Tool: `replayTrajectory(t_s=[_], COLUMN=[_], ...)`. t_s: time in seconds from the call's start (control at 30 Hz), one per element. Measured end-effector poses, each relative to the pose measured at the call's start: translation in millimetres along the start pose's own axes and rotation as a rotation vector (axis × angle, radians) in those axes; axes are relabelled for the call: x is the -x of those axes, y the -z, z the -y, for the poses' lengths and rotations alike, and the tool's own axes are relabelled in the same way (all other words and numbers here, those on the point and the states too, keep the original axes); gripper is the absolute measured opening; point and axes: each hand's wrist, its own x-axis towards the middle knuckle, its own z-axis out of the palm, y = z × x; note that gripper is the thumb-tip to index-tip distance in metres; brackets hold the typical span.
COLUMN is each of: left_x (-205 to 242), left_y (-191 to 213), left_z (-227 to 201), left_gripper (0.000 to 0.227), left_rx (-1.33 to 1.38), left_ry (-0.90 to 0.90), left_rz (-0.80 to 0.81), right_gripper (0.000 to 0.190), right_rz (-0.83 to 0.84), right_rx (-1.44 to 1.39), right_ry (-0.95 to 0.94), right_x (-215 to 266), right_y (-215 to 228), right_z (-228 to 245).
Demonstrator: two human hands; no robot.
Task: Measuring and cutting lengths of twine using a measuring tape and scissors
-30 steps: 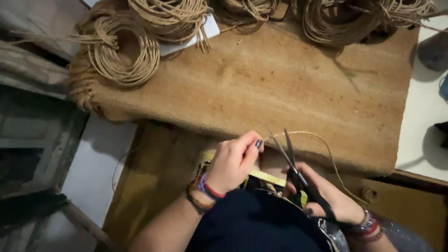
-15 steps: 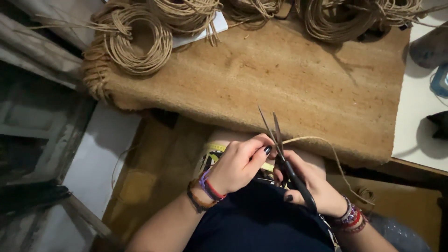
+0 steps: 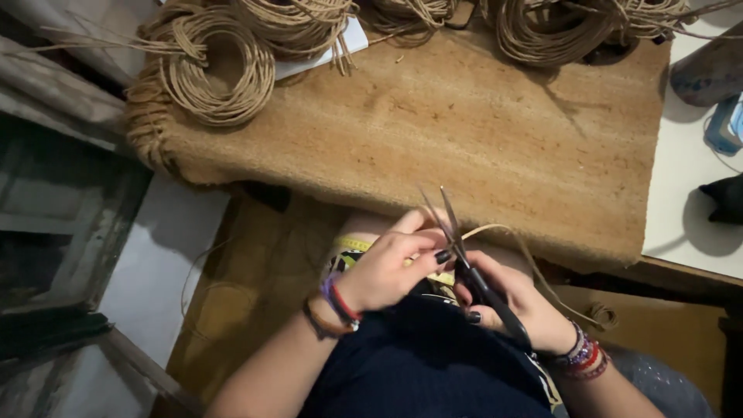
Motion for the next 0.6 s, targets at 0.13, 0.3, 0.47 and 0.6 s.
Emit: replayTrajectory(t_s=[0.13,0.3,0.47,0.6], left_x=[-4.0,-14.5,-17.7,-15.2], left_y=[3.0,-9.9,-11.5,-14.2], left_z=[11.9,20.6,40.8,36.3], left_gripper=[0.026,0.026,0.027,0.028], left_rx=[0.403,0.404,0.277,0.314], left_ry=[-0.03,-0.061,0.043,0.044], left_rz=[0.202,0.006,-0.112,-0.044], right_gripper=[0.064,0.036,0.067,0.069], right_rz=[0.085,-0.207,-0.443,-0.405], right_rx=[-0.134,-0.328,0.396,1.134], right_ry=[0.0,-0.21,-0.233,-0.347], right_x=[-1.6,1.9,-7.2,-18.5], right_y=[1.5,7.6,54.1,120.7], right_z=[9.0,-20.0,-19.7,-59.1])
